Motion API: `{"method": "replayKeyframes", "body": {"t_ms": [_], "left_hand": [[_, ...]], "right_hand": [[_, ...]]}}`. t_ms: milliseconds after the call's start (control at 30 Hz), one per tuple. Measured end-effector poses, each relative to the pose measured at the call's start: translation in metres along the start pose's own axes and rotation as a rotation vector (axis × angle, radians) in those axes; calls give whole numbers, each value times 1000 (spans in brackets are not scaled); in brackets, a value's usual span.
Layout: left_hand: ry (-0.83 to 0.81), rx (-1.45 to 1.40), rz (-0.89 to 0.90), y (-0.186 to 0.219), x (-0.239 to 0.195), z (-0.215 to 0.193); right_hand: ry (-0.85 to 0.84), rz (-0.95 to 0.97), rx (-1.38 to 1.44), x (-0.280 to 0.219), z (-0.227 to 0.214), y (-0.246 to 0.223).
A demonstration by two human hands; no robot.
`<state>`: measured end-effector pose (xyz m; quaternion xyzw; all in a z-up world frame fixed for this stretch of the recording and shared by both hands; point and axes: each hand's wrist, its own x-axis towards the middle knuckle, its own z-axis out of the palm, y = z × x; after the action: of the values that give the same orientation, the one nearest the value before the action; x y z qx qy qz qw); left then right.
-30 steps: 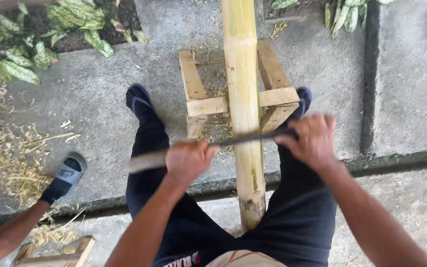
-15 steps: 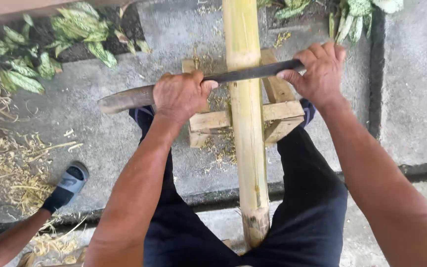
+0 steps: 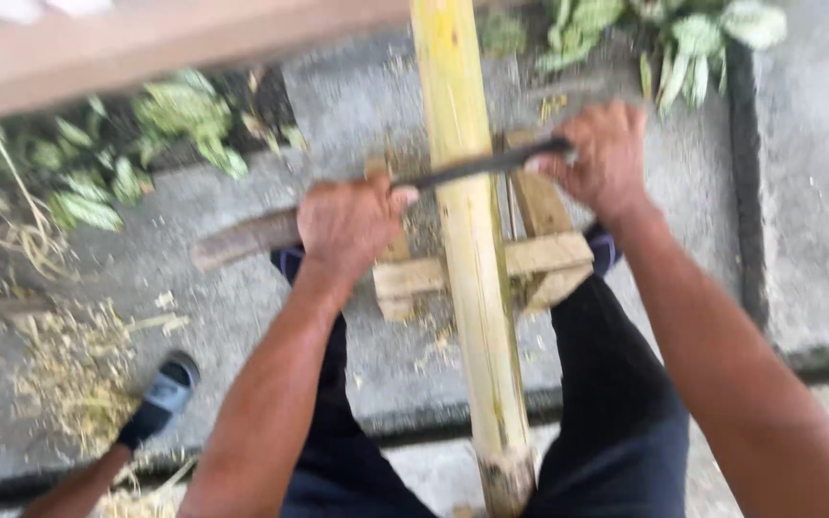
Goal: Scraping the outer layer of a bamboo pole with a machete while seated.
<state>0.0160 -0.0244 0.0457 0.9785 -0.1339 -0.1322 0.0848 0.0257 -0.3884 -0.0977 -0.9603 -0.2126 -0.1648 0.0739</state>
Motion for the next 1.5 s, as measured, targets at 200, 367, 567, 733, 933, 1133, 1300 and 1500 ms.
{"method": "replayKeyframes", "body": {"t_ms": [200,367,567,733,933,1133,1300,1500], "left_hand": [[-14,-25,7,8,-11,11],[-92,-9,-21,10,17,-8],[-293,-74,-66,-4,-50,45],[103,-61,8,-21,-25,69],[-390,-167,-131,-13,-51,50],[365,-125,305,-32,-111,58],[-157,-72,-141,-32,-81,74],[238,-84,-48,-24,-40,70]], "right_hand": [[-218,201,275,1,-21,-18],[-301,191,98,2,-3,-7],[-396,147,75,-22,-59,-40],[-295,46,-84,25,-53,-28],[-444,36,-61,28,-101,-56],[-138,104,66,-29,-128,-83],[-401,62,-163,0,-138,-76],[-665,65,-266,14,-113,-45]]}}
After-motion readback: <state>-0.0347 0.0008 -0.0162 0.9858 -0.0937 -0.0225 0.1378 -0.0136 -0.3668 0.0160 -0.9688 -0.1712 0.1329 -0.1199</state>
